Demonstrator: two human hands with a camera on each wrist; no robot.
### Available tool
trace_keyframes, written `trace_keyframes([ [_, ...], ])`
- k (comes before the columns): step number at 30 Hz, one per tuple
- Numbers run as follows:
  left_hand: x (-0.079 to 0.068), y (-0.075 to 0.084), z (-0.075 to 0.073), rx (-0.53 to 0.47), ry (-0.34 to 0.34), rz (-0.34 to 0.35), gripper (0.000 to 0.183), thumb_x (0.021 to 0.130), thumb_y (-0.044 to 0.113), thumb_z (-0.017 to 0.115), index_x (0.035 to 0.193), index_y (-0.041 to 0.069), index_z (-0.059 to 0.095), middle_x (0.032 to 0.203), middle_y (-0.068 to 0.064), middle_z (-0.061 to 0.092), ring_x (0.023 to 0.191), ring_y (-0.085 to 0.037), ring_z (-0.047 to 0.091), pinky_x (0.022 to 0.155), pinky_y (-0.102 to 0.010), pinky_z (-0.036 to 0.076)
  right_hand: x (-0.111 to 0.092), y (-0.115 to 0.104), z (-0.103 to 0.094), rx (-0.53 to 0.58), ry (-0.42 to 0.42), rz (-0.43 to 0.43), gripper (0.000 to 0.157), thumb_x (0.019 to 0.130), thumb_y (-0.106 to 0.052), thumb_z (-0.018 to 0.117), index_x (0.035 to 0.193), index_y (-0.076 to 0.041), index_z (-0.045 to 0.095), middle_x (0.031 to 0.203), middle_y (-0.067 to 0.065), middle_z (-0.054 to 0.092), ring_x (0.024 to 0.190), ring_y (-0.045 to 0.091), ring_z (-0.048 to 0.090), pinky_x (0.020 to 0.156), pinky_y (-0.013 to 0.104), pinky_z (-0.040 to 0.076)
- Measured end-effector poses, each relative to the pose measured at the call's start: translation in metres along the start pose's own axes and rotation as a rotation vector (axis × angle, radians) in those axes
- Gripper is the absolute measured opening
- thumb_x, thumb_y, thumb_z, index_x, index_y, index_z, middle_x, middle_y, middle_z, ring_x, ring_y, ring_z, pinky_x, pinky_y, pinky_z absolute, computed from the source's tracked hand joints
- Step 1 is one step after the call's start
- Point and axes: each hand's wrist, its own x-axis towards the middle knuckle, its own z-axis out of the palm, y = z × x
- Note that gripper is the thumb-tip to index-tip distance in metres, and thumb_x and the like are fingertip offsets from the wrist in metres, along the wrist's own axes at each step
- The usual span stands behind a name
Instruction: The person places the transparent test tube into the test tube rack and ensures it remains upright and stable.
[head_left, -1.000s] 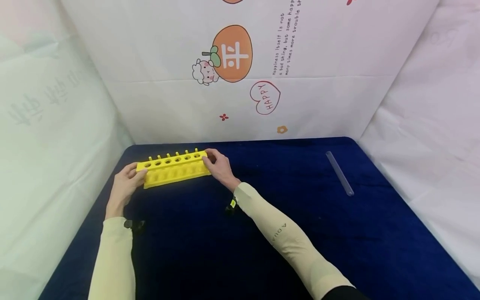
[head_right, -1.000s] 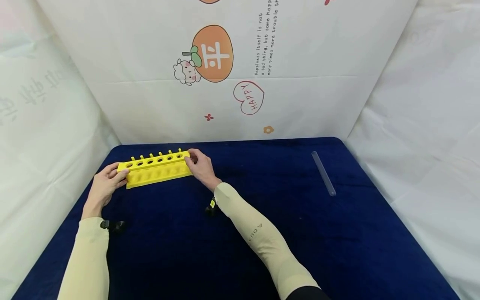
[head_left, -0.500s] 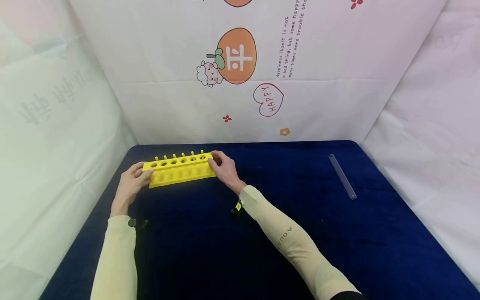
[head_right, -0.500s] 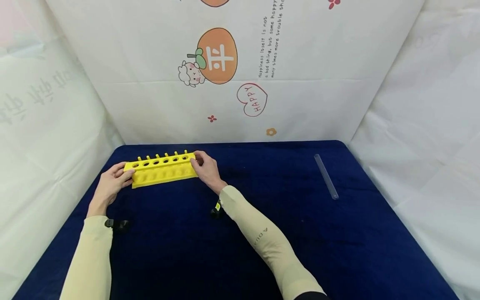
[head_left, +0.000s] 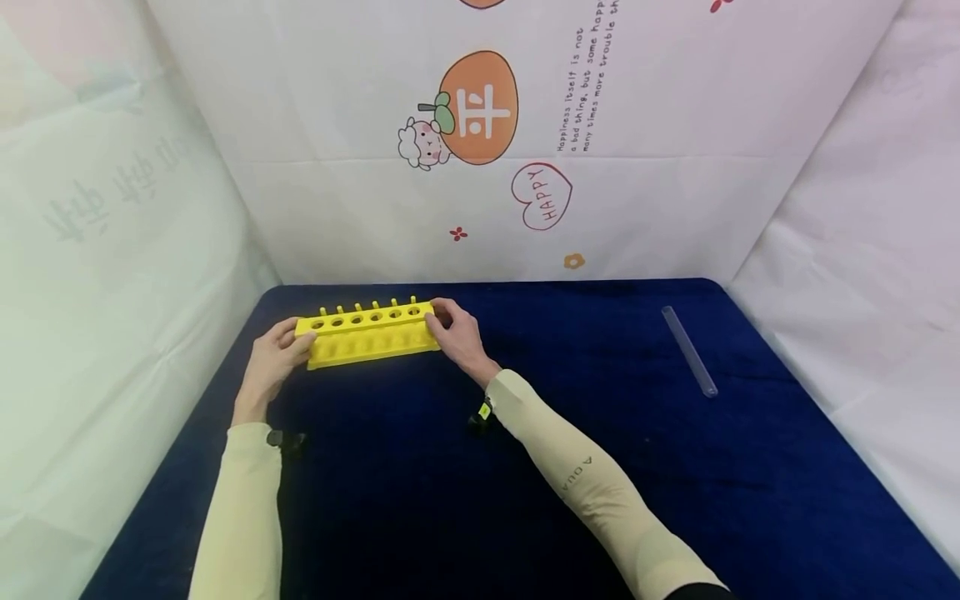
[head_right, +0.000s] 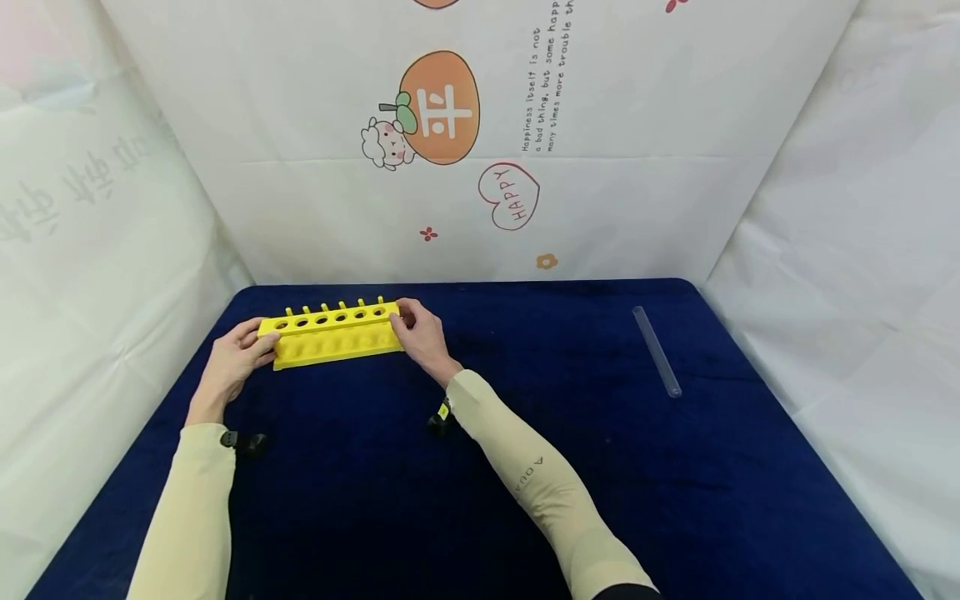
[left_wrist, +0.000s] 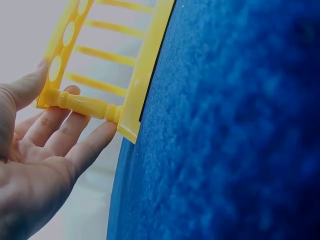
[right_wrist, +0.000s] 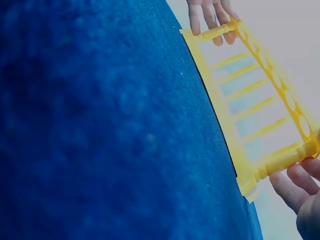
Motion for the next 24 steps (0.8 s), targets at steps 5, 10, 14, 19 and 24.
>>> trace_keyframes([
  [5,0.0017,0.0013,0.0016,0.003,-0.001,0.004,0.076,0.097,0.043,0.059,0.156,0.009,0.024,0.153,-0.02,0.04,0.129,-0.037,0.053,0.098,-0.033,0.053,0.0007,0.0001,-0.0031,-0.008,-0.004,-0.002,0.039,0.101,-0.033,0.056,0.134,-0.013,0.057,0.114,0.007,0.068,0.093,0.019,0.063,0.071,0.027,0.053],
  [10,0.0022,0.0003,0.0036,0.005,-0.012,-0.002,0.077,0.096,0.045,0.058,0.156,0.011,0.024,0.154,-0.018,0.04,0.13,-0.036,0.053,0.1,-0.034,0.052,0.0001,0.0023,-0.0046,-0.004,0.006,0.004,0.038,0.1,-0.033,0.056,0.133,-0.013,0.058,0.113,0.007,0.068,0.092,0.019,0.063,0.07,0.028,0.053],
  [14,0.0017,0.0004,0.0045,0.001,-0.014,-0.003,0.075,0.097,0.044,0.058,0.156,0.011,0.025,0.154,-0.018,0.04,0.13,-0.035,0.053,0.102,-0.04,0.049,-0.0008,0.0035,-0.0046,0.009,-0.001,0.007,0.04,0.101,-0.034,0.056,0.134,-0.012,0.057,0.113,0.007,0.067,0.094,0.019,0.063,0.071,0.029,0.053],
  [19,0.0026,0.0026,0.0054,-0.002,-0.022,0.0,0.075,0.098,0.041,0.058,0.156,0.01,0.024,0.154,-0.019,0.04,0.13,-0.037,0.053,0.103,-0.043,0.048,-0.0015,0.0033,-0.0058,0.002,0.005,0.015,0.04,0.101,-0.034,0.055,0.133,-0.011,0.057,0.113,0.008,0.067,0.093,0.019,0.063,0.07,0.028,0.054],
  [24,0.0035,0.0036,0.0065,-0.013,-0.026,-0.005,0.078,0.097,0.044,0.059,0.157,0.01,0.023,0.154,-0.018,0.04,0.13,-0.036,0.053,0.103,-0.042,0.049,-0.0009,0.0027,-0.0073,0.0,0.017,0.02,0.039,0.1,-0.033,0.056,0.132,-0.011,0.058,0.112,0.008,0.067,0.093,0.019,0.063,0.069,0.028,0.055],
])
